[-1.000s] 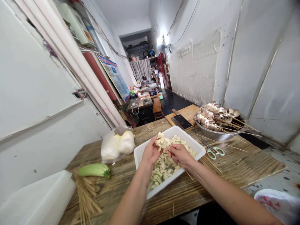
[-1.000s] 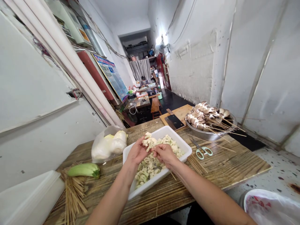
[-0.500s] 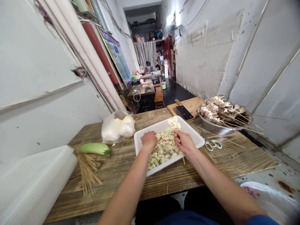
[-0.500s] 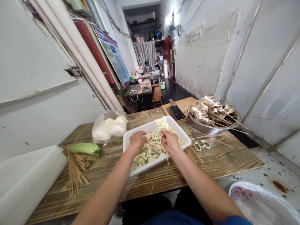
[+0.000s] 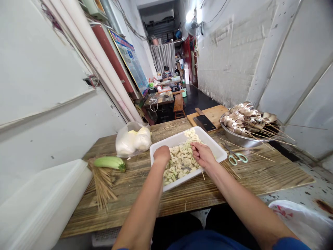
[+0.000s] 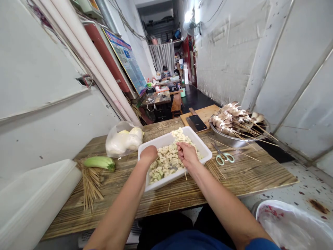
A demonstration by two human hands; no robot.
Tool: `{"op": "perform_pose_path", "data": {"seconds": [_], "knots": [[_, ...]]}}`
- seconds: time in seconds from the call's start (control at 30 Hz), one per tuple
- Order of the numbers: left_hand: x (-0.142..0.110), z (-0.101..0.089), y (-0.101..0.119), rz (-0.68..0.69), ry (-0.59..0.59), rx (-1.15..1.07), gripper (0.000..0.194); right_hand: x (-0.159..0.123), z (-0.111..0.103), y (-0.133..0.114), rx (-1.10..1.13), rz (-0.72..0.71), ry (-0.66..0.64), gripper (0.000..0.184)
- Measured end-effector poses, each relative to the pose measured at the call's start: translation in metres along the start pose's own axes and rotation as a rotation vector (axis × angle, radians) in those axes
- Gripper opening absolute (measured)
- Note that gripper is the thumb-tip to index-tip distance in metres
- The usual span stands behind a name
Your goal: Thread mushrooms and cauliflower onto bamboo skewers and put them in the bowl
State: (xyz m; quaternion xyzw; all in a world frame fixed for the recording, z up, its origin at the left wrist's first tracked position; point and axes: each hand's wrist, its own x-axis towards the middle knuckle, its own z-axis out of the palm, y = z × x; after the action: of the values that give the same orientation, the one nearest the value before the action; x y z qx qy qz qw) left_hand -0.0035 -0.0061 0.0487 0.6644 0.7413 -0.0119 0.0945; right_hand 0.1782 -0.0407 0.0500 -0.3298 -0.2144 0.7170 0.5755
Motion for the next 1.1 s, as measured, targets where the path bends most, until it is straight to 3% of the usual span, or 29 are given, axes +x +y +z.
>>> {"op": "perform_pose_path", "data": {"seconds": [0.23, 0.47, 0.53, 0.6, 0.73, 0.8, 0.97, 1.1], "knots": [[0.005, 0.003, 0.004, 0.088, -0.083, 0.144, 0.032, 0.0, 0.0, 0.001, -0.008, 0.018, -0.028, 0.01], [0.007, -0.015, -0.008, 0.121, -0.048, 0.109, 0.029, -0.004, 0.0, 0.003, -0.112, 0.043, -0.144, 0.019], [0.007, -0.022, -0.007, 0.11, 0.0, -0.112, 0.026, -0.005, 0.0, 0.004, -0.182, 0.043, -0.197, 0.023], [0.007, -0.027, -0.003, 0.077, 0.024, -0.54, 0.025, -0.007, 0.001, 0.004, -0.222, 0.036, -0.216, 0.026], [0.009, -0.032, 0.009, 0.019, -0.093, -1.577, 0.027, -0.009, 0.003, 0.003, -0.238, 0.026, -0.19, 0.026], [0.01, -0.03, 0.011, 0.001, -0.161, -1.883, 0.021, -0.008, 0.003, 0.003, -0.235, 0.018, -0.17, 0.025], [0.015, -0.019, 0.006, -0.126, -0.277, -2.126, 0.014, -0.01, 0.003, 0.002, -0.227, 0.003, -0.131, 0.027], [0.021, -0.015, 0.003, -0.15, -0.249, -2.148, 0.014, -0.012, 0.004, 0.002, -0.294, 0.054, -0.184, 0.028]]}}
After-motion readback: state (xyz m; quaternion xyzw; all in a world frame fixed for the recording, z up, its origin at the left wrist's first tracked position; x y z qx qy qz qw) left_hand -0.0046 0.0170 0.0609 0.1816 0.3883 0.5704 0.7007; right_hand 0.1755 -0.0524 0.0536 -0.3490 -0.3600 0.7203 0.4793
